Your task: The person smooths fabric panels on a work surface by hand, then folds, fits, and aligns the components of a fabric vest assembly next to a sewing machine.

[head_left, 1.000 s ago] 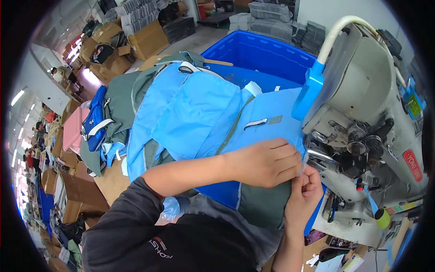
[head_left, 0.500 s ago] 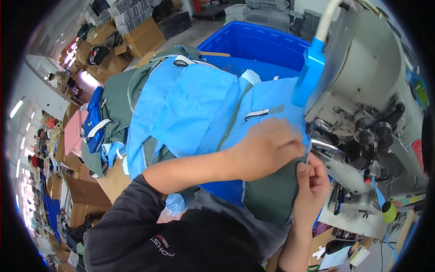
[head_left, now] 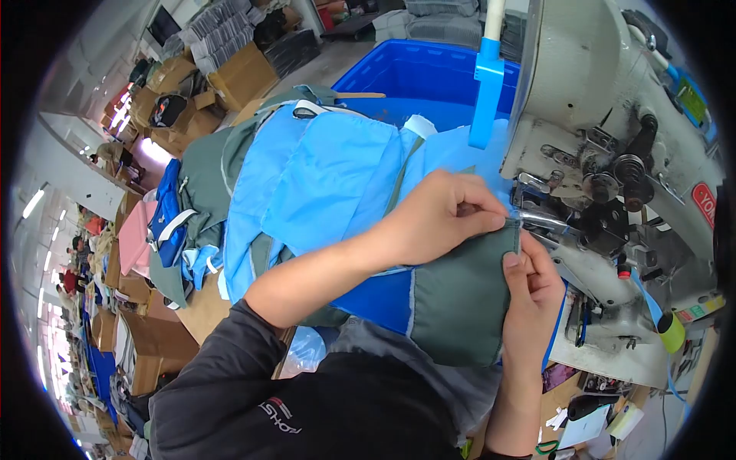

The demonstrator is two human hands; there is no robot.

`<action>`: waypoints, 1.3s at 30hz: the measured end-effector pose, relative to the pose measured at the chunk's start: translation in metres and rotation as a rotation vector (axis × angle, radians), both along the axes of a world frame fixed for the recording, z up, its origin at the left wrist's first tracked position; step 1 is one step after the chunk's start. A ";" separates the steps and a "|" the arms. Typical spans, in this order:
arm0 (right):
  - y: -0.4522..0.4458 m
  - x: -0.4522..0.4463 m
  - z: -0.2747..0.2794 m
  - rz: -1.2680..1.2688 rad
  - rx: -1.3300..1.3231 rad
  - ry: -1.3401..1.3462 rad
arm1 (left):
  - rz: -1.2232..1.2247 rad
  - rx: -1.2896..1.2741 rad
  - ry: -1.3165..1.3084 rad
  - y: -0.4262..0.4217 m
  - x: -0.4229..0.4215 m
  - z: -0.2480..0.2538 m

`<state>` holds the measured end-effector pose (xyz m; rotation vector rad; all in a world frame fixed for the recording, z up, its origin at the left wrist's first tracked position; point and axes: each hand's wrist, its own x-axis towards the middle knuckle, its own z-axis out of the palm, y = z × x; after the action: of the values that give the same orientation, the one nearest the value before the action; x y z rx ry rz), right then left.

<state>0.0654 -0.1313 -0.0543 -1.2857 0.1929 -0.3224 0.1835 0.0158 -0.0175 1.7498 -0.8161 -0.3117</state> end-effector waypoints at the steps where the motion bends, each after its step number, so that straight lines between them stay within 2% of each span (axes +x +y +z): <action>1: 0.000 -0.001 -0.001 0.005 -0.022 0.001 | 0.020 0.035 -0.079 0.000 -0.004 0.000; 4: -0.002 -0.003 -0.004 0.008 -0.141 -0.009 | 0.133 0.056 -0.665 -0.001 -0.018 -0.007; 7: 0.007 -0.007 -0.005 -0.017 -0.105 0.011 | 0.148 0.224 -1.155 0.000 -0.026 -0.014; 8: 0.008 -0.010 -0.007 -0.011 -0.139 0.030 | 0.139 0.326 -1.229 0.001 -0.028 -0.016; 11: 0.016 -0.009 -0.006 -0.061 -0.095 0.012 | 0.106 0.235 -1.338 0.003 -0.020 -0.028; 14: 0.013 -0.010 -0.013 -0.049 -0.087 0.004 | 0.097 0.116 -1.383 0.001 -0.011 -0.031; 17: 0.009 -0.006 -0.016 -0.035 -0.103 0.023 | 0.066 0.186 -1.379 0.001 -0.005 -0.032; 32: 0.008 0.011 -0.007 -0.079 -0.136 0.020 | 0.019 0.146 -1.225 -0.007 0.007 -0.042; 35: 0.007 0.011 -0.006 -0.081 -0.141 0.007 | 0.270 0.071 -1.385 0.003 -0.001 -0.048; 38: 0.001 0.008 -0.005 -0.057 -0.179 0.014 | 0.297 0.185 -1.205 0.027 -0.017 -0.068; 39: 0.000 0.007 -0.006 -0.050 -0.201 0.026 | 0.315 0.167 -1.217 0.028 -0.016 -0.071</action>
<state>0.0726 -0.1314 -0.0598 -1.4864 0.2190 -0.3749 0.1673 0.0439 -0.0882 2.1277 -1.3223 1.0284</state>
